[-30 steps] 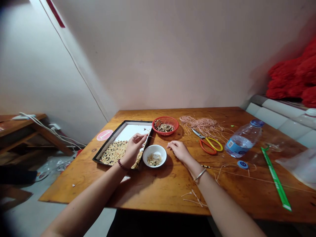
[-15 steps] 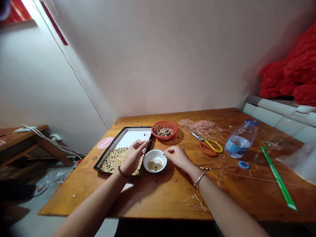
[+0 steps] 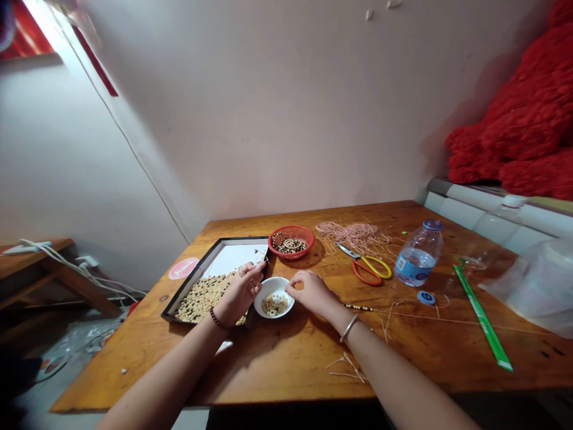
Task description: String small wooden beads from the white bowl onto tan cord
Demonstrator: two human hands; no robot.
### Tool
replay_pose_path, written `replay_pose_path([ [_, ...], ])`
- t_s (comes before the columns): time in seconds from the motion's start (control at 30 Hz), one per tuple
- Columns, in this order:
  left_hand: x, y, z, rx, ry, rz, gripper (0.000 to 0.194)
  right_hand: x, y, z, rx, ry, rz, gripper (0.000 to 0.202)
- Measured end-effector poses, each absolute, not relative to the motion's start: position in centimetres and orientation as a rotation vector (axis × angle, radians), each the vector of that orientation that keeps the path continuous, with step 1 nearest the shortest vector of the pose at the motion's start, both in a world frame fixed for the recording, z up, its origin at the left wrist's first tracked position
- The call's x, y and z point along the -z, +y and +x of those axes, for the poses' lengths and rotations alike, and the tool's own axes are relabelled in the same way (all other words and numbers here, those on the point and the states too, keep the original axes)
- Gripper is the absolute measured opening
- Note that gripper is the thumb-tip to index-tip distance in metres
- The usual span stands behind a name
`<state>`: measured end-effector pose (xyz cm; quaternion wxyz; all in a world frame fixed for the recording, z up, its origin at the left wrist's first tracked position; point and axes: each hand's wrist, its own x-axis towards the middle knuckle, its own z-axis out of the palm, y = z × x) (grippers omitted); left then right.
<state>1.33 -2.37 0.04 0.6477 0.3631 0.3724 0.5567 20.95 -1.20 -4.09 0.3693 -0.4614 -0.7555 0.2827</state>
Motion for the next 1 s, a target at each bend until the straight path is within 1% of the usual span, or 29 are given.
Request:
replay_pose_path([
  [0.13, 0.1, -2.2, 1.2, -1.230, 0.835, 0.846, 0.038, 4.0, -1.2, 21.0, -0.741, -1.922, -1.145, 0.024],
  [0.27, 0.1, -2.5, 1.4, -1.195, 0.885, 0.913, 0.039, 3.4, -1.5, 21.0, -0.806, -1.769, -1.040, 0.031],
  [0.43, -0.1, -3.2, 1.8, -1.105, 0.893, 1.109, 0.041, 2.5, -2.4, 20.8, -1.050, -1.603, -0.856, 0.033],
  [0.57, 0.2, -3.4, 2.0, -1.108, 0.863, 1.333, 0.035, 2.3, -2.7, 20.4, -1.205, -1.519, -0.807, 0.033],
  [0.77, 1.1, -3.5, 2.1, -1.176, 1.130, 1.779, 0.026, 2.1, -3.0, 19.9, -1.220, -1.464, -0.881, 0.032],
  [1.0, 1.4, -3.8, 2.0, -1.201, 1.213, 1.985, 0.021, 2.2, -3.4, 19.7, -1.202, -1.482, -0.951, 0.032],
])
